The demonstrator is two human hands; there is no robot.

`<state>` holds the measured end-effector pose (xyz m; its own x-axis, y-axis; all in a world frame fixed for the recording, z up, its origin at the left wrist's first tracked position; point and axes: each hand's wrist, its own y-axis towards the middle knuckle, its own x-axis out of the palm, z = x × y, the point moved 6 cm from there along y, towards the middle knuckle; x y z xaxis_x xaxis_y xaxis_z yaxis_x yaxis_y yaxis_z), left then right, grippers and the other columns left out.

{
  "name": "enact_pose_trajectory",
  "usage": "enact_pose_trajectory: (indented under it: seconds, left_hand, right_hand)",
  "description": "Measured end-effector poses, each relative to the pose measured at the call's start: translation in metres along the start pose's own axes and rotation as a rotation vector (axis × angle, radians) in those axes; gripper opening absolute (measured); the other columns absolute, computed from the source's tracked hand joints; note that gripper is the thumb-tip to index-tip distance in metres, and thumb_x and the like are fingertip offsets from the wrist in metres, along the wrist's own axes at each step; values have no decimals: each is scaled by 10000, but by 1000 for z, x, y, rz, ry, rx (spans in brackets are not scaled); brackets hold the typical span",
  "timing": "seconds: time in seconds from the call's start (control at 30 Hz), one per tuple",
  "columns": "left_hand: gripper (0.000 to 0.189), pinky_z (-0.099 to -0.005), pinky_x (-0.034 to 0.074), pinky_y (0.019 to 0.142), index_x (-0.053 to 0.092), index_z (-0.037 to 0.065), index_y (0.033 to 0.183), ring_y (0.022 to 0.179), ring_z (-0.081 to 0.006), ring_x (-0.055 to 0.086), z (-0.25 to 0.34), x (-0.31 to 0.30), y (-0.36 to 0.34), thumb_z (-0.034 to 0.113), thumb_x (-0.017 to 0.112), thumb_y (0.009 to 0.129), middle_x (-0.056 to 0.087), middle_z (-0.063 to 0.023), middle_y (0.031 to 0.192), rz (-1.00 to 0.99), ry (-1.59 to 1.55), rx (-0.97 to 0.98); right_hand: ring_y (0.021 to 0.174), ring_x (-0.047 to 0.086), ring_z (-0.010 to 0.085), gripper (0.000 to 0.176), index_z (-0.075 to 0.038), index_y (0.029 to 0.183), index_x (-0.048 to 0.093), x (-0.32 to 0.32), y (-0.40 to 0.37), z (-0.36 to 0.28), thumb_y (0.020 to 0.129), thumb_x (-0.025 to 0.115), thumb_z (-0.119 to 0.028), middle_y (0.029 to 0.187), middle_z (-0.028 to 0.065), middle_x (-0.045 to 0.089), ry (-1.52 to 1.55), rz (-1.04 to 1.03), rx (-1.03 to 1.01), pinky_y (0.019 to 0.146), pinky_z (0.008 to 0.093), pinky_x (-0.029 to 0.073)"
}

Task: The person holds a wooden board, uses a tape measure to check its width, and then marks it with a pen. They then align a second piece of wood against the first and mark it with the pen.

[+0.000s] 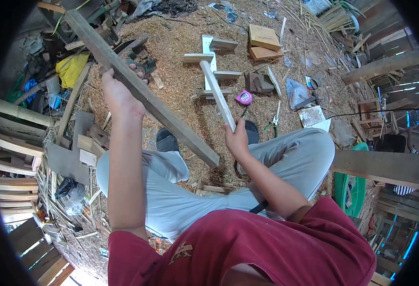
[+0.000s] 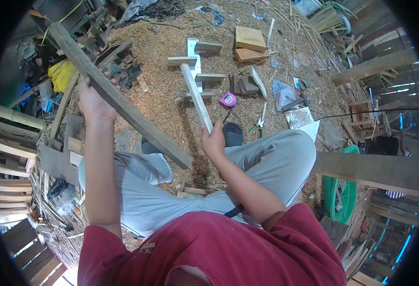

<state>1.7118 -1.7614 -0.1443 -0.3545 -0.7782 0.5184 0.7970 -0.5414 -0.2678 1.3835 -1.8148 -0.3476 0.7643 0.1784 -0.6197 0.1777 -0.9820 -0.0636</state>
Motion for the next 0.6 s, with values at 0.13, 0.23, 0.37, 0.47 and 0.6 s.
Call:
enact_pose_trajectory:
  seconds: [0.13,0.23,0.37,0.47,0.6]
  left_hand:
    - [349,-397,495,727,567,64,1140,789,-233,597,-2,6,-5,343,379,1043,635,-97,990,-33,-13,-48]
    - [348,-407,498,738,567,70,1160,830,-232,605,-5,9,-4,342,374,1060,643,-90,1021,-59,11,-61]
    - [348,-404,509,749,572,67,1191,866,-238,614,-13,10,-2,335,384,1075,651,-81,1036,-92,18,-123]
    - [355,-394,520,752,578,61,1212,859,-238,613,-12,7,-2,333,400,1070,654,-86,1039,-136,77,-116]
    - [322,-373,537,736,581,24,1207,860,-218,622,-13,13,-8,290,487,1051,667,-97,1049,-100,172,-90]
  right_hand:
    - [1122,606,444,482,9,1218,524,31,2,17,917,696,-326,1171,300,614,-40,-287,-96,926,504,482]
    - [1125,611,404,501,24,1156,589,36,10,22,870,722,-365,1193,269,623,-22,-295,26,948,472,490]
    - [997,685,370,418,33,1063,652,17,51,-16,845,708,-319,1026,239,700,327,-256,314,882,453,520]
    - [810,605,204,283,4,1043,659,56,121,25,874,679,-223,894,96,665,337,-176,378,746,358,503]
    - [934,676,334,353,-8,1109,661,105,163,87,862,683,-259,963,178,695,-180,-194,211,809,404,541]
